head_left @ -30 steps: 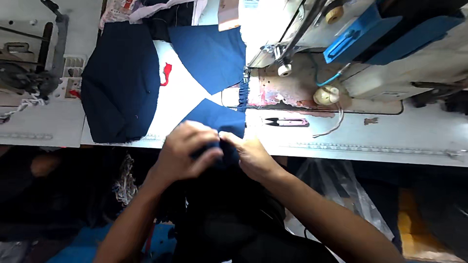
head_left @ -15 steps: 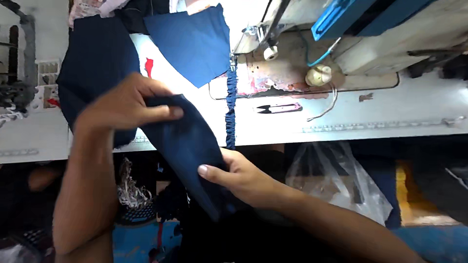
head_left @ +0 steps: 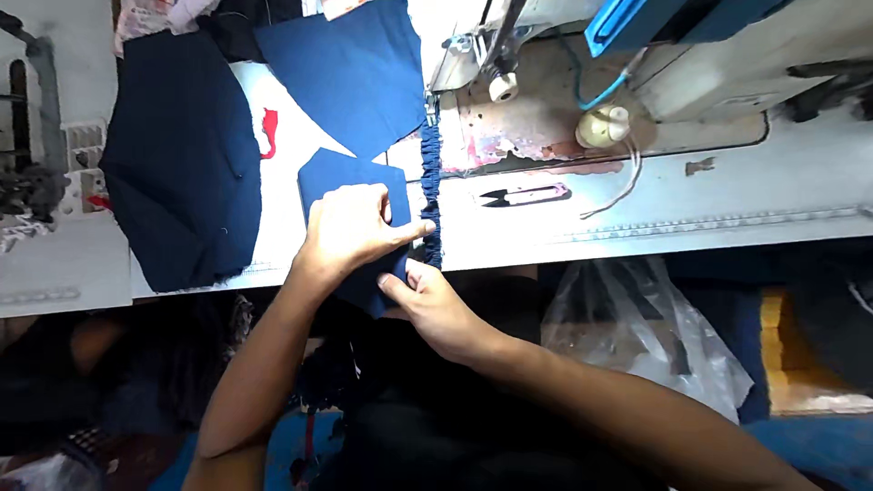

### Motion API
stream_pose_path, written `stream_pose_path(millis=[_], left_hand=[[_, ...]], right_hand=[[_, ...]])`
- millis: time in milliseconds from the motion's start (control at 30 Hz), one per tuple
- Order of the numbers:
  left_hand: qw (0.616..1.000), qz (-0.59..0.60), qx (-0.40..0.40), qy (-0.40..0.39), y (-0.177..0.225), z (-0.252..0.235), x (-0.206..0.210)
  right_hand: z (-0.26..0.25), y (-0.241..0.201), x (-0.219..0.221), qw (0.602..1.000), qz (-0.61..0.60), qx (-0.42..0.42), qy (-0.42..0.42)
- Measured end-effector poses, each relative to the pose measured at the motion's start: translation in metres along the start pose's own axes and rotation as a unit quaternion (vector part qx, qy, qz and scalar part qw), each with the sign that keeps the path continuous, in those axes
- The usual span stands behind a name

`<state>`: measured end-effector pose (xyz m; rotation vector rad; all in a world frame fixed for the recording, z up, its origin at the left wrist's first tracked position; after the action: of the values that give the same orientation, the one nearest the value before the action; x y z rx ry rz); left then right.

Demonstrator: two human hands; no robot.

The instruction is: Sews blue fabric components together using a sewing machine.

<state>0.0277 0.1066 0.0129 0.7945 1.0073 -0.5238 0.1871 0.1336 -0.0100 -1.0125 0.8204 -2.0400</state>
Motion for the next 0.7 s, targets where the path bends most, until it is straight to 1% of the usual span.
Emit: stream_pose_path(millis=[67,133,233,300,367,433,500,533,567,633,700], left_hand=[[0.999,-0.033,-0.009,-0.034,0.001,-0.001,-0.003],[0.999,-0.032,0.005,-0.041,0.001,-0.001,-0.007],[0.999,0.021,0.028,0.004,-0.005,0.001,-0.011],[0.992,0.107,0.032,0.064,-0.014,0.009,-0.016],[0.965,0.223,0.016,0.141,-0.026,0.029,-0.031],[0.918,0.338,-0.034,0.207,-0.046,0.064,-0.049],[0.866,0.404,-0.091,0.279,-0.071,0.101,-0.069],[0.848,0.409,-0.109,0.319,-0.084,0.119,-0.080],[0.839,0.396,-0.114,0.354,-0.098,0.137,-0.090],[0.842,0.347,-0.105,0.400,-0.120,0.174,-0.101],[0.842,0.286,-0.102,0.446,-0.113,0.198,-0.104]], right_hand=[[0.003,-0.001,0.006,1.000,0.023,-0.006,-0.009],[0.005,-0.001,0.009,0.999,0.035,-0.002,-0.011],[0.005,0.001,0.009,0.999,0.044,-0.008,-0.005],[0.006,-0.001,0.010,0.995,0.094,-0.036,-0.002],[0.008,-0.007,0.018,0.980,0.177,-0.086,-0.001],[0.008,-0.016,0.038,0.963,0.235,-0.132,-0.029],[0.005,-0.025,0.067,0.949,0.247,-0.173,-0.091],[0.005,-0.029,0.083,0.946,0.232,-0.180,-0.135],[0.005,-0.032,0.098,0.945,0.205,-0.181,-0.179],[0.007,-0.039,0.122,0.940,0.147,-0.175,-0.252],[0.010,-0.046,0.133,0.934,0.114,-0.187,-0.283]])
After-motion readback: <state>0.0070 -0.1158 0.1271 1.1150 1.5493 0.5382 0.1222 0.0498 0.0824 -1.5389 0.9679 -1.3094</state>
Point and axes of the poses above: each hand's wrist, its own z-axis away from the middle knuckle, its own x-axis out of the palm, y = z × x, the point moved 3 cm from there along -z, towards the middle knuckle, and after that the axes turned 1 degree about -x, right-handed, at the moved point
